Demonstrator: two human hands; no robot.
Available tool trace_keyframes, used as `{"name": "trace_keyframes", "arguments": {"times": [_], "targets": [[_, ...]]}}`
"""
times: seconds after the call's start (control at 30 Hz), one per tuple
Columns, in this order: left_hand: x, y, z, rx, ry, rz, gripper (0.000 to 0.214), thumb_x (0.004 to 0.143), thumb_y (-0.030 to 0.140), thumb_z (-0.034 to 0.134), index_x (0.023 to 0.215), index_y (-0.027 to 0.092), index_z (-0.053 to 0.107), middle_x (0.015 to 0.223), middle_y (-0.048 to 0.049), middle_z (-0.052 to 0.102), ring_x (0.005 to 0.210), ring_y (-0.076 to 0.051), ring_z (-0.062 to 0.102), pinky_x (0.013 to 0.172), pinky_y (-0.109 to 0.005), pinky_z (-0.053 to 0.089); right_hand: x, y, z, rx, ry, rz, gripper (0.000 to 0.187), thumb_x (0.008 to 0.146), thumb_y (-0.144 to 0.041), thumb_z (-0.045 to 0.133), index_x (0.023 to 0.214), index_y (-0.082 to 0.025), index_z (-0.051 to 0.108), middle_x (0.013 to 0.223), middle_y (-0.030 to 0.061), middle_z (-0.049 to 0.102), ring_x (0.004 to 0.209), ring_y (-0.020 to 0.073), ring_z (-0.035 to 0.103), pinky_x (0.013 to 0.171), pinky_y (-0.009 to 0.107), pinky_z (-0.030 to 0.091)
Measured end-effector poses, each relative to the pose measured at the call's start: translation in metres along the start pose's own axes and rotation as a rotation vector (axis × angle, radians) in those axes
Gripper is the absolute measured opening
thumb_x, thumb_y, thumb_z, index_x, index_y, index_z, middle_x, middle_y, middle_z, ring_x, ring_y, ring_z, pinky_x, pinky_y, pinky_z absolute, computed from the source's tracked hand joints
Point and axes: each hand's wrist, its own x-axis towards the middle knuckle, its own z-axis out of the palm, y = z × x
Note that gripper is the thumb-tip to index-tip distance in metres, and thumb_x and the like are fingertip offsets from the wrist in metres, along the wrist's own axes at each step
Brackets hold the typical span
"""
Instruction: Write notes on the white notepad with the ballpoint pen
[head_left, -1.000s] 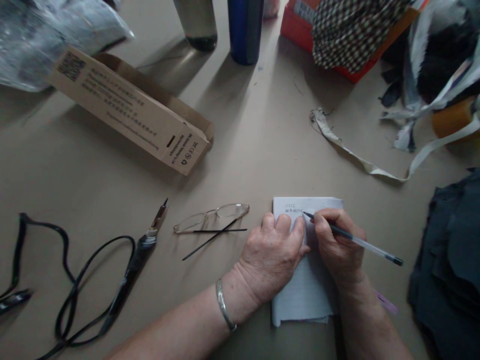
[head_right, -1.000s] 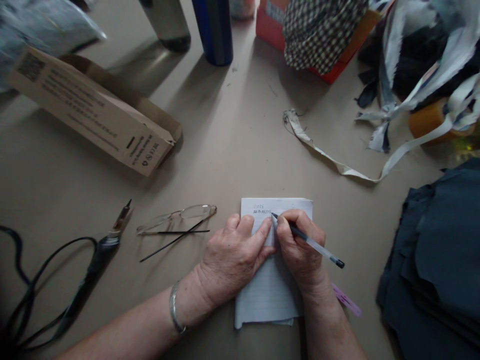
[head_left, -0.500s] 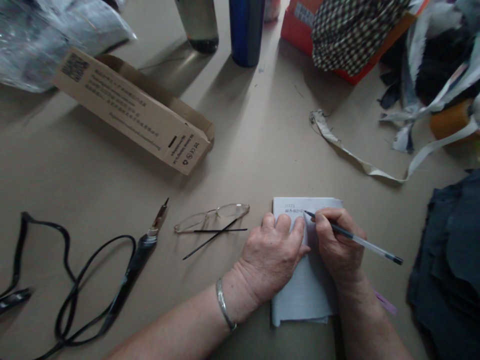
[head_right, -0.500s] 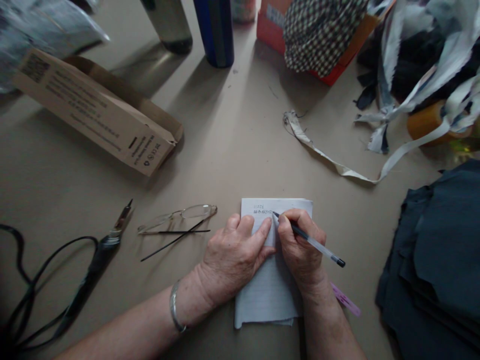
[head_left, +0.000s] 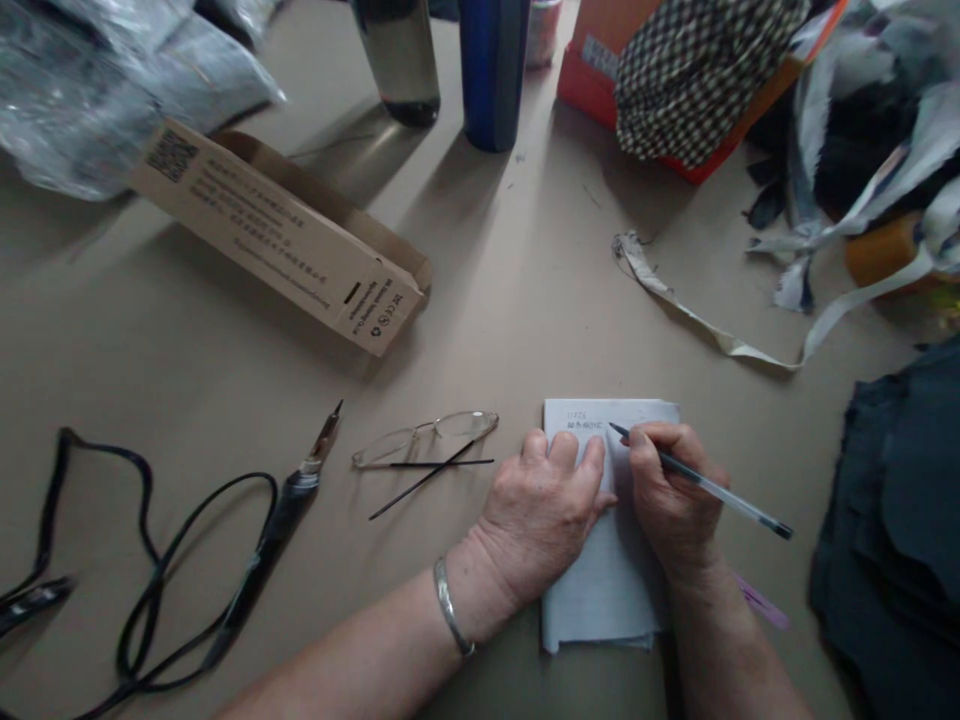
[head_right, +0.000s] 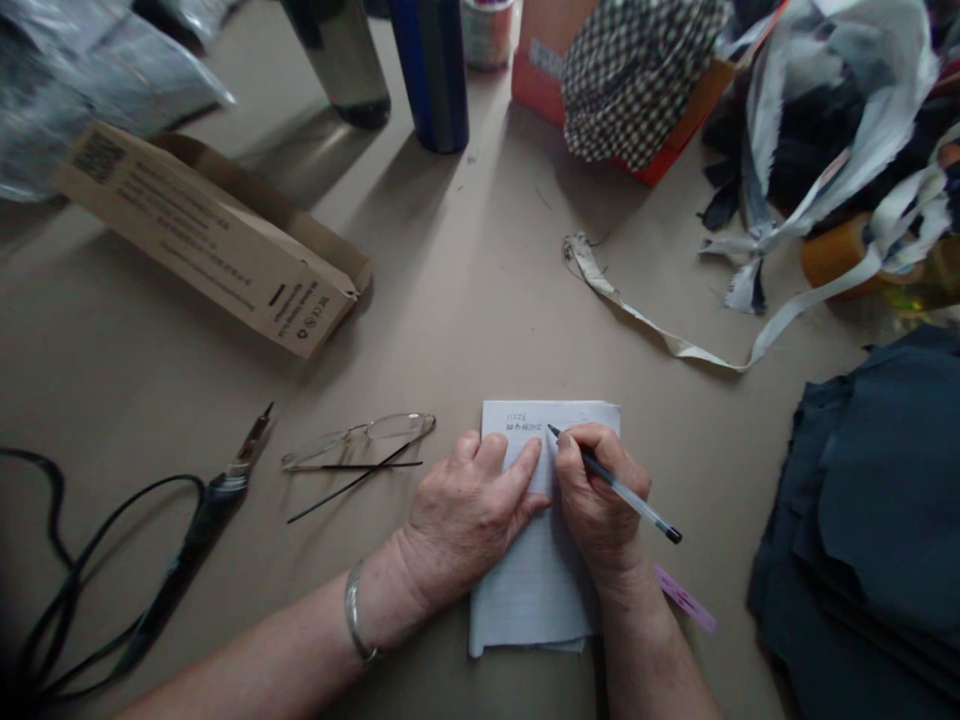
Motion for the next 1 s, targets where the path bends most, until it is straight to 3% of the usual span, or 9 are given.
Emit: {"name": "trace_keyframes", "arguments": {"times": [0.73,1.0], "targets": [[-0.001,0.0,0.0,-0.012,0.005,-0.009,0.047,0.087,0.05,0.052,0.126,0.024,0.051,0.098,-0.0052,0.053,0.087,-0.024,0.05,0.054,-0.033,0.047,0.002,-0.003,-0.001,-0.025,-0.036,-0.023,0.011,0.082,-0.014,0.059,0.073,-0.019,0.058,0.067,-0.0036,0.06,0.058,0.0092,0.055,0.058,0.022,0.044],[0.001,0.0,-0.015,-0.075,-0.058,-0.038,0.049,0.084,0.05,0.058,0.123,0.023,0.052,0.101,-0.0065,0.054,0.091,-0.024,0.051,0.062,-0.034,0.052,0.002,0.005,0.003,0.149,0.085,0.137,0.015,0.087,-0.027,0.058,0.076,-0.017,0.06,0.069,-0.0011,0.061,0.06,0.0112,0.055,0.061,0.025,0.044]]}}
